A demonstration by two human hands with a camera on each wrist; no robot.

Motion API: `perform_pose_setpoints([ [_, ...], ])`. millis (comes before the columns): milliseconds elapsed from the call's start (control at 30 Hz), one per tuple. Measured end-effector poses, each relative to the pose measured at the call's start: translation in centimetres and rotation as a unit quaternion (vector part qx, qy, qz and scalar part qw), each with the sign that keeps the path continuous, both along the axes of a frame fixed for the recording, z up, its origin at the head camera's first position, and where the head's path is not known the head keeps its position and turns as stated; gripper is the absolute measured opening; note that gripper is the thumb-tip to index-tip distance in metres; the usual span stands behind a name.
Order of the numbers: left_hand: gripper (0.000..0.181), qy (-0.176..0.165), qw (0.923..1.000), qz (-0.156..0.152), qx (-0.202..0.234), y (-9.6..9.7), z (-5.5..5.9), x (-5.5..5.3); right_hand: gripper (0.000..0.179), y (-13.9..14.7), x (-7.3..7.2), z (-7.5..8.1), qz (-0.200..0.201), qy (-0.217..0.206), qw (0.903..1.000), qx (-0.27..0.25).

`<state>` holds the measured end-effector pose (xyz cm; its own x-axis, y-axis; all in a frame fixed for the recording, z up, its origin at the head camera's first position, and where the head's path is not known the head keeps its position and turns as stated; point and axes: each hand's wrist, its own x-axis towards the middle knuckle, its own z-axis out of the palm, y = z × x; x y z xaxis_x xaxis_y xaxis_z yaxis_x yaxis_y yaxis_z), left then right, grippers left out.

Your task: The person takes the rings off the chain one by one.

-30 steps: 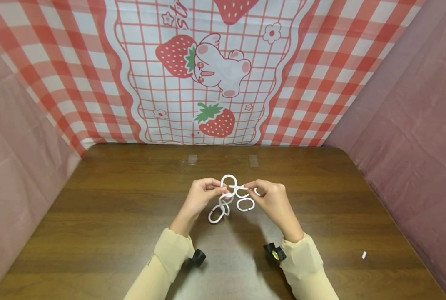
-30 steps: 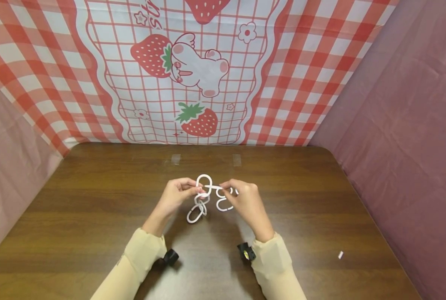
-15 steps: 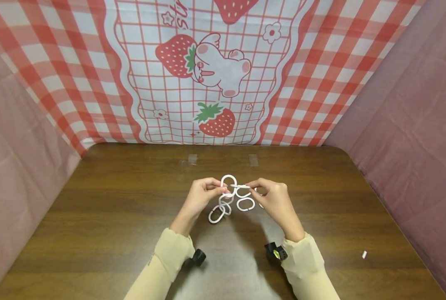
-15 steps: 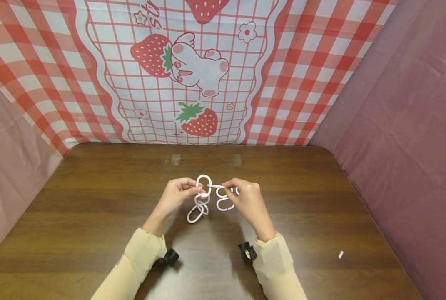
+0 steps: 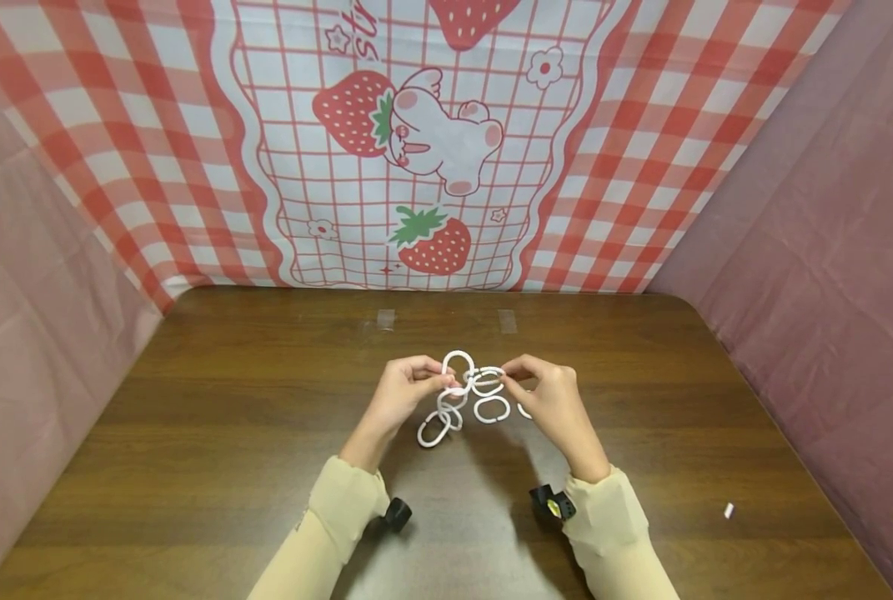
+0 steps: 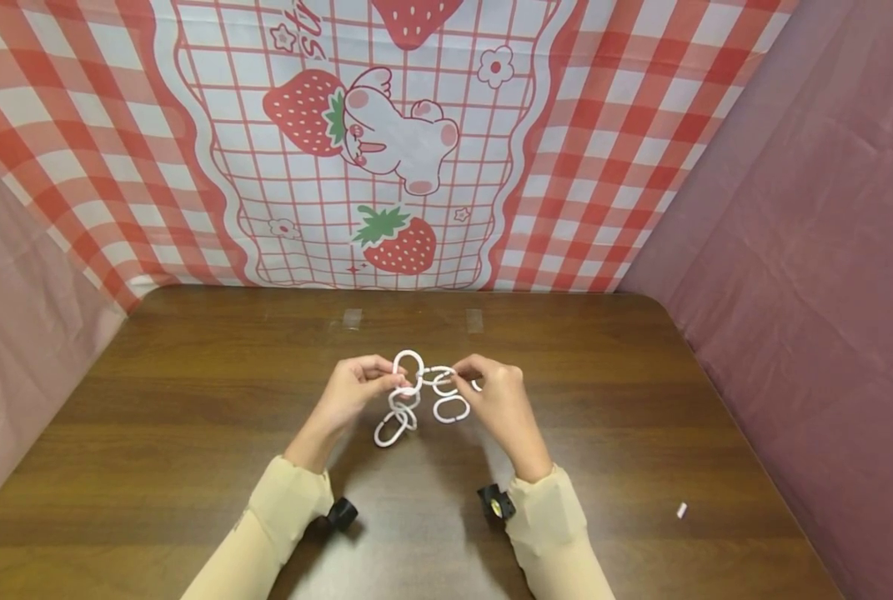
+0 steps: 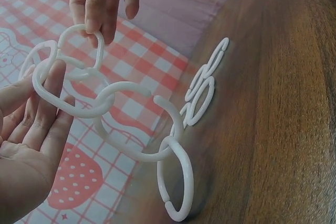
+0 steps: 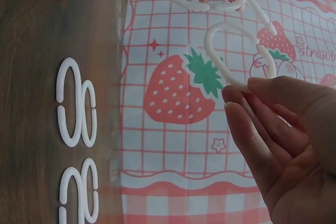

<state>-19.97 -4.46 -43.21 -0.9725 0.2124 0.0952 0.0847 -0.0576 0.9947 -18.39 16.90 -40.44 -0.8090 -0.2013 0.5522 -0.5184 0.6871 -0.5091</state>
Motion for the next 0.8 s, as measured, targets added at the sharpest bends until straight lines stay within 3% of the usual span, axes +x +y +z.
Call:
perform_pose_setpoints([
  [200, 0.018, 0.004, 0.9999, -0.012, -0.002, -0.1, 0.0, 0.0, 0.007, -0.3, -0.1, -0.3, -0.056, -0.03, 0.9972, -0.04],
  [367, 0.018, 0.004, 0.9999, -0.016, -0.001, -0.1, 0.0, 0.1, 0.007, -0.7, -0.4, -0.7, -0.085, -0.11, 0.9853, -0.099],
  [567, 0.019, 0.008, 0.9998, -0.02, -0.004, -0.2, 0.1, 0.1, 0.013, -1.0, -1.2, -1.8, -0.087, -0.197, 0.9681, -0.128],
  [800, 0.02, 0.008, 0.9999, -0.014, -0.005, -0.4, 0.2, 0.1, 0.017, -1.8, -2.4, -2.8, -0.089, -0.241, 0.9547, -0.15],
])
